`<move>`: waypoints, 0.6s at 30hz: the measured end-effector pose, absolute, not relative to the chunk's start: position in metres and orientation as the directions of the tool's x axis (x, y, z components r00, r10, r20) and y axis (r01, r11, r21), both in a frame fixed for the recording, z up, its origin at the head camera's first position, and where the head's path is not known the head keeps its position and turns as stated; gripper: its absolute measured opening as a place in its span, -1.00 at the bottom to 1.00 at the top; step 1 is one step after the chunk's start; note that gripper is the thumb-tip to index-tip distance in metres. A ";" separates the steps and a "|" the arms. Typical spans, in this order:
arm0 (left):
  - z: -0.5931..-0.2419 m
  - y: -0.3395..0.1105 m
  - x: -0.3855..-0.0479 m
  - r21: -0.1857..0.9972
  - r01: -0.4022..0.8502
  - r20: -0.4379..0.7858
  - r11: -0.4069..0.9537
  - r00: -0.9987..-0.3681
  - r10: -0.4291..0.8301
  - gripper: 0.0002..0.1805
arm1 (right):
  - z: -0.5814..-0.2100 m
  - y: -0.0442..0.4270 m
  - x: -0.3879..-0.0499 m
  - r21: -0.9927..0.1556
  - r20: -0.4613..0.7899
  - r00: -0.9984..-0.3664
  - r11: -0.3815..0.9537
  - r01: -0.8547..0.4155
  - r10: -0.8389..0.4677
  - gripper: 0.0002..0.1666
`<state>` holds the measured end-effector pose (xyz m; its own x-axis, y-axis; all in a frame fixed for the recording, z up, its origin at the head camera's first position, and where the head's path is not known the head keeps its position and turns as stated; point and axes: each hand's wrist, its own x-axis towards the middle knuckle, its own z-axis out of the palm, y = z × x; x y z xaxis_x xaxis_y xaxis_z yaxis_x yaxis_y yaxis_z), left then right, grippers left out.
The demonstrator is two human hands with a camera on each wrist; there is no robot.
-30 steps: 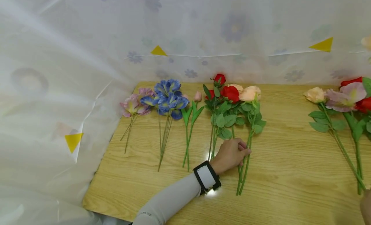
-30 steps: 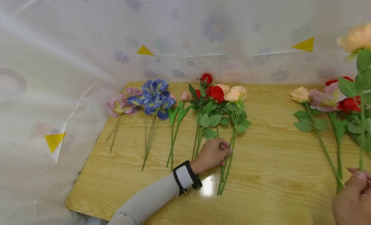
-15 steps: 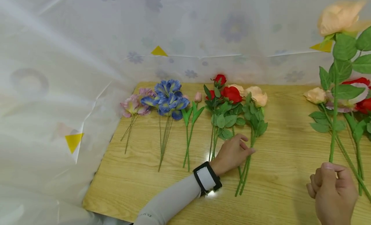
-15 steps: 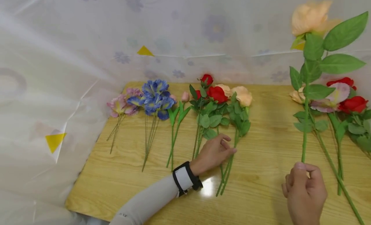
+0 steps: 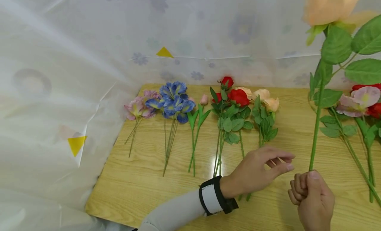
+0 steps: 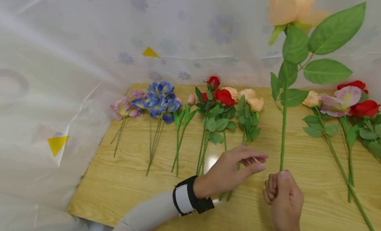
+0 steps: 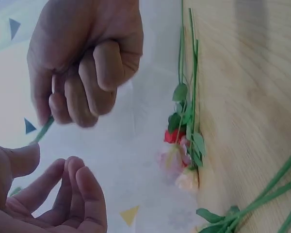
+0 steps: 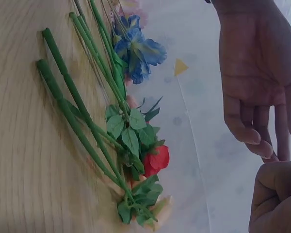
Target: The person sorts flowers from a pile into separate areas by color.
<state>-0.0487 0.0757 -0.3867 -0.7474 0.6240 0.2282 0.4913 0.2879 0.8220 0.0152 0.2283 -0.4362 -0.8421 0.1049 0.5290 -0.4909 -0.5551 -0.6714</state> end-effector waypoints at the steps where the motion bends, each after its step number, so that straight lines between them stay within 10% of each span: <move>1: -0.385 0.076 -0.047 0.816 0.501 0.236 0.287 -0.743 0.627 -0.65 | -0.437 0.225 0.015 -0.674 0.536 -0.838 -0.550 -0.494 0.097 -0.50; 13: -0.380 0.075 -0.038 0.768 0.622 0.458 0.155 -0.702 0.546 -0.80 | -0.443 0.200 0.018 -0.712 0.589 -0.804 -0.418 -0.565 0.084 -0.59; 18: -0.377 0.073 -0.038 0.766 0.616 0.453 0.183 -0.720 0.526 -0.77 | -0.444 0.207 0.023 -0.838 0.513 -0.851 -0.151 -0.525 0.109 -0.69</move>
<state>-0.0378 0.0735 -0.3774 -0.7198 0.5262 0.4527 0.6159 0.1832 0.7662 0.0231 0.2072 -0.4437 -0.8513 0.1090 0.5133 -0.5245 -0.1505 -0.8380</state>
